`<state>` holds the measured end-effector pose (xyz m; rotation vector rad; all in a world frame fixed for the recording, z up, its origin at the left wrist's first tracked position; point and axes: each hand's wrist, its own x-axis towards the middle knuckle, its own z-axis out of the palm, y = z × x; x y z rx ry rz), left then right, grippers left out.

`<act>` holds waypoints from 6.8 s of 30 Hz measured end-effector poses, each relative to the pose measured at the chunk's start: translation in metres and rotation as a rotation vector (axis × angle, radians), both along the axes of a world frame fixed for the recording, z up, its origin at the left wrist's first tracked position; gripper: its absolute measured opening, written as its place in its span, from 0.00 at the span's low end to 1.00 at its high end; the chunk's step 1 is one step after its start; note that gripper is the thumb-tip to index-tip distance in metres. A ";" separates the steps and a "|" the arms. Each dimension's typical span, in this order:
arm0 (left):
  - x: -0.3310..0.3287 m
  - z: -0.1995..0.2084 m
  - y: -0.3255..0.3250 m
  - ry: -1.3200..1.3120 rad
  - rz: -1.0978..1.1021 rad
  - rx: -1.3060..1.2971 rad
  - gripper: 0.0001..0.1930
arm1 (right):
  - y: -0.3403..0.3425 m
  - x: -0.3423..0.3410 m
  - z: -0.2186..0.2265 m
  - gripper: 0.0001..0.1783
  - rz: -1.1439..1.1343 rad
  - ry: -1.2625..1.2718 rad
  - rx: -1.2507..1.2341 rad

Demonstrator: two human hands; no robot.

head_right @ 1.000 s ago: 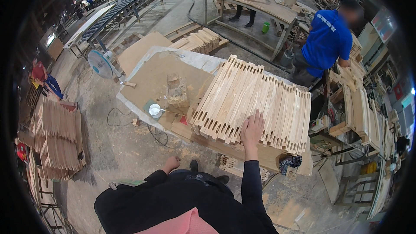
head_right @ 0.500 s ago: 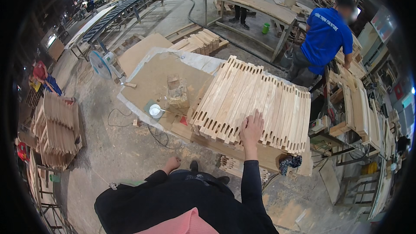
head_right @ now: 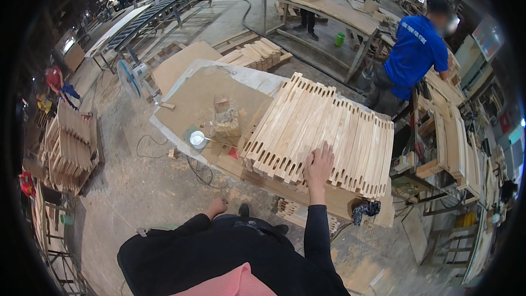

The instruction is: The person applies white glue to the notched edges of stacked wooden slats using a small brush. They dip the brush into a container and carefully coat the grooves on each piece, then set the container down and briefly adjust the stack.

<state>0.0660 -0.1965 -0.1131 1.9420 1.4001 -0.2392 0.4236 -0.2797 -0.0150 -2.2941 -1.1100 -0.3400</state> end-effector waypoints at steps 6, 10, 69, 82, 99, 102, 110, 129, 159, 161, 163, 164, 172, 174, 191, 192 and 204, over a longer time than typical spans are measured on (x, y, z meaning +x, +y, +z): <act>0.000 0.001 0.000 0.000 -0.020 0.002 0.16 | 0.000 0.001 -0.002 0.10 -0.009 -0.003 0.003; -0.002 -0.001 0.001 0.032 -0.026 -0.022 0.17 | 0.001 0.001 -0.002 0.10 -0.011 0.001 0.026; -0.004 -0.013 -0.003 -0.023 -0.003 0.000 0.14 | 0.000 0.002 -0.005 0.09 0.011 -0.004 0.028; -0.017 -0.022 -0.008 -0.127 0.179 0.128 0.12 | 0.003 0.000 -0.013 0.13 0.054 -0.143 -0.006; -0.030 -0.035 -0.027 -0.081 0.277 0.078 0.13 | 0.001 -0.001 -0.013 0.14 -0.014 -0.128 -0.069; -0.027 -0.036 -0.028 -0.063 0.290 0.053 0.12 | 0.002 -0.002 -0.012 0.15 -0.015 -0.127 -0.069; -0.026 -0.036 -0.030 -0.058 0.258 0.060 0.11 | 0.002 -0.001 -0.014 0.15 -0.007 -0.126 -0.060; -0.027 -0.057 -0.047 -0.121 0.440 0.178 0.13 | 0.002 0.010 -0.019 0.12 0.057 -0.170 0.029; -0.043 -0.041 0.396 -0.432 0.327 0.352 0.17 | 0.118 -0.057 0.065 0.08 0.000 0.469 0.247; -0.064 -0.059 0.408 -0.399 0.232 0.403 0.16 | 0.163 -0.096 0.073 0.08 0.152 0.752 0.324; -0.073 -0.084 0.419 -0.230 0.219 0.442 0.15 | 0.199 -0.136 0.060 0.08 0.288 1.079 0.371; -0.078 -0.090 0.426 -0.241 0.195 0.397 0.15 | 0.215 -0.155 0.046 0.09 0.349 1.259 0.384; -0.083 -0.119 0.421 -0.299 0.312 0.457 0.14 | 0.281 -0.224 -0.108 0.10 -0.224 2.318 0.070; -0.081 -0.119 0.421 -0.229 0.405 0.399 0.14 | 0.291 -0.224 -0.136 0.11 -0.322 2.269 0.035; -0.080 -0.102 0.377 -1.148 1.209 -0.760 0.18 | 0.295 -0.200 -0.185 0.16 -0.503 2.116 0.218; -0.076 -0.100 0.366 -1.106 1.240 -0.834 0.18 | 0.294 -0.204 -0.175 0.15 -0.527 2.051 0.279; -0.056 -0.089 0.315 -1.049 1.073 -0.719 0.23 | 0.272 -0.196 -0.041 0.13 0.171 1.664 0.266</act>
